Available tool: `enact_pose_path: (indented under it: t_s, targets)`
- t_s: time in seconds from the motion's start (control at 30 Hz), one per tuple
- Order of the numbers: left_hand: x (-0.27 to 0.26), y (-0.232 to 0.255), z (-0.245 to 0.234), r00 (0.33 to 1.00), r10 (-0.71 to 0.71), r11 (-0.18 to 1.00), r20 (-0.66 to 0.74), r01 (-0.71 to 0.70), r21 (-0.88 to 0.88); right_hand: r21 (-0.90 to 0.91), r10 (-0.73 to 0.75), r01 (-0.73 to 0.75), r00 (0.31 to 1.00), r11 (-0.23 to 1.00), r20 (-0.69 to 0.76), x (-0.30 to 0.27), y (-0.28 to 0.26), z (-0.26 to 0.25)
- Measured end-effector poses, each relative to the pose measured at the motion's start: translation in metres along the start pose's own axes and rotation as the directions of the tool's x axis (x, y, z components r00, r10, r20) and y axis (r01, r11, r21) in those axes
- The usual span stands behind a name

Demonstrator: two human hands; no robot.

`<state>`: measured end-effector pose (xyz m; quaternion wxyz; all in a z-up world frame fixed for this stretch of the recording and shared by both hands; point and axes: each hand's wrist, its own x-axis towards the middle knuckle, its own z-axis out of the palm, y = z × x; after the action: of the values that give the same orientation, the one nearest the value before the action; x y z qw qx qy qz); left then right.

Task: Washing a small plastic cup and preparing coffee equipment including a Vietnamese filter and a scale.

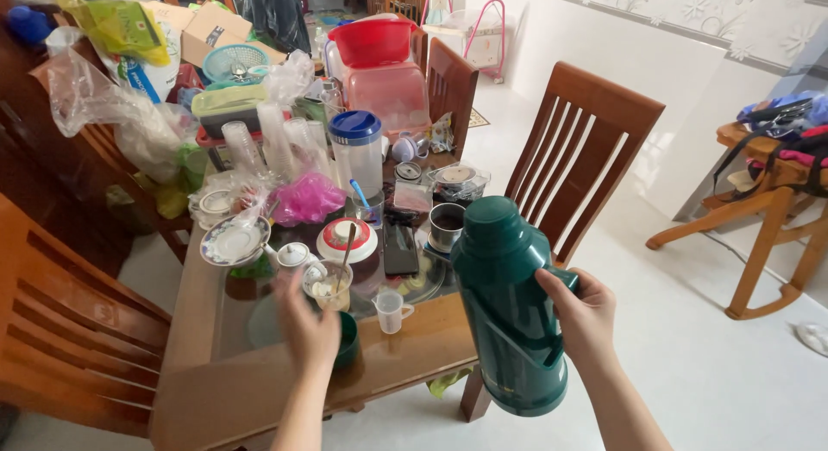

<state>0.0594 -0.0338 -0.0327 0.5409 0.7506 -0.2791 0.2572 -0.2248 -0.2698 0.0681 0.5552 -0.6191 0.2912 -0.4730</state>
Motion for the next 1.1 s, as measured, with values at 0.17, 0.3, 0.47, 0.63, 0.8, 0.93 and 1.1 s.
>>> enact_pose_path:
  t_s: [0.17,0.3,0.47,0.63,0.8,0.93,1.1]
  targets:
    - [0.097,0.154,0.04,0.75,0.463,0.859,0.473,-0.246,-0.45,-0.025,0.007,-0.006,0.999,1.0,0.04,-0.006,0.004,0.011]
    - [0.128,0.223,0.057,0.351,0.624,0.739,0.698,-0.555,-0.382,0.082,0.016,-0.019,0.999,0.996,0.042,0.001,0.003,0.016]
    - [0.121,0.264,0.065,0.462,0.161,0.809,0.872,-0.568,0.151,0.018,0.022,-0.023,0.999,1.0,0.044,-0.007,0.008,0.021]
    - [0.137,0.242,0.075,0.343,-0.211,0.885,0.915,-0.33,0.328,-0.053,0.046,-0.044,0.998,0.998,0.036,-0.01,0.009,0.019]
    - [0.118,0.22,0.074,0.52,-0.037,0.865,0.853,-0.41,0.287,-0.063,0.041,-0.038,0.998,0.997,0.045,-0.014,0.018,0.015]
    - [0.101,0.203,0.089,0.452,0.318,0.922,0.833,-0.351,-0.161,-0.037,0.027,-0.024,0.997,0.999,0.073,-0.01,0.022,0.016]
    - [0.074,0.18,0.077,0.914,0.087,0.995,0.396,-0.101,0.014,-0.022,0.052,-0.051,0.997,0.998,0.059,-0.014,0.021,0.018]
